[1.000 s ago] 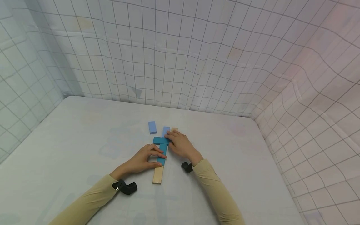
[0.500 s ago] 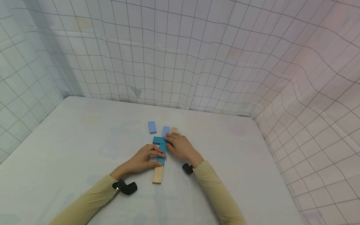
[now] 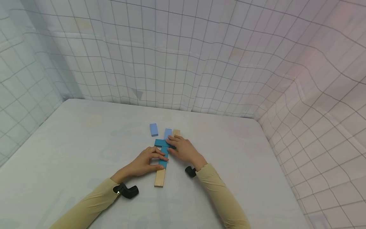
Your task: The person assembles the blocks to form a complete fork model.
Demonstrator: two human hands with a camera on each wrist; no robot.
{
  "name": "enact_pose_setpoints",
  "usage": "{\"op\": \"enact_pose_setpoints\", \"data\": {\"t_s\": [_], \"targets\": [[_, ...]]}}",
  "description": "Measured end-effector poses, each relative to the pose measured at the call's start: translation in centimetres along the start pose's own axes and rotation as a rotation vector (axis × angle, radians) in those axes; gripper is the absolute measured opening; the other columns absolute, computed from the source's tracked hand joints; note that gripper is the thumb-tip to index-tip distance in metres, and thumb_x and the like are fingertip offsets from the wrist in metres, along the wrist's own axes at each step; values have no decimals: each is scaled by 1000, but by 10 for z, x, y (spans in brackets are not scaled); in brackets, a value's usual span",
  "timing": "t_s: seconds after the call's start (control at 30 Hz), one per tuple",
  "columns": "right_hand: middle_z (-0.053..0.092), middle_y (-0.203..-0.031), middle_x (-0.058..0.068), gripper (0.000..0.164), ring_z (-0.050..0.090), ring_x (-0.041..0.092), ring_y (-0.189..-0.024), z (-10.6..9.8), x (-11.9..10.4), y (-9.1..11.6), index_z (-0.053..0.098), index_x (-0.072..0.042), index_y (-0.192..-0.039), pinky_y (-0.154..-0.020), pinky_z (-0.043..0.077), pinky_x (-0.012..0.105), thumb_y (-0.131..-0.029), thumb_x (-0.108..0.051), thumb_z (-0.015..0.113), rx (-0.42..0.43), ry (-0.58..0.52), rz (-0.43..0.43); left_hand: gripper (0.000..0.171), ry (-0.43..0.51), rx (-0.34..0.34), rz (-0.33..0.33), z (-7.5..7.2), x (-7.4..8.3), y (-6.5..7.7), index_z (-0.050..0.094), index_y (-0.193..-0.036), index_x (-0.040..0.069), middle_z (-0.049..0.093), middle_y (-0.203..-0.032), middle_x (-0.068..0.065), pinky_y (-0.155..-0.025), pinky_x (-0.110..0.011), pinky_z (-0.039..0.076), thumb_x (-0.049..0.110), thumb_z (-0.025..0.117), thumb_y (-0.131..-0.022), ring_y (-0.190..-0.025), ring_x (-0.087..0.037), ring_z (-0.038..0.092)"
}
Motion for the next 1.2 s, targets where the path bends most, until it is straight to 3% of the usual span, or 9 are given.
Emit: {"op": "enact_pose_setpoints", "data": {"t_s": [1.0,1.2], "targets": [[42,-144,7,51,38,28,-132,-2,-4,-2,51,-9,-138,-98,36,52,-96,-36,57,1,64,80,33,14,1,2,1,0,0,70,-116,18,52,-113,2,-88,-43,36,33,71,-86,-104,-19,46],[41,-145,8,51,37,29,-132,-2,-4,-2,51,-9,-138,-98,36,52,-96,-36,57,1,54,79,34,-24,-18,3,1,-2,-1,70,-116,20,52,-113,3,-88,-43,37,37,69,-87,-103,-18,46]]}}
Point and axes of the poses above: each hand's wrist, its own y-axis away from the middle knuckle, its own z-axis out of the palm, x = y × z, the point moved 7 cm from there along -y, towards the middle knuckle
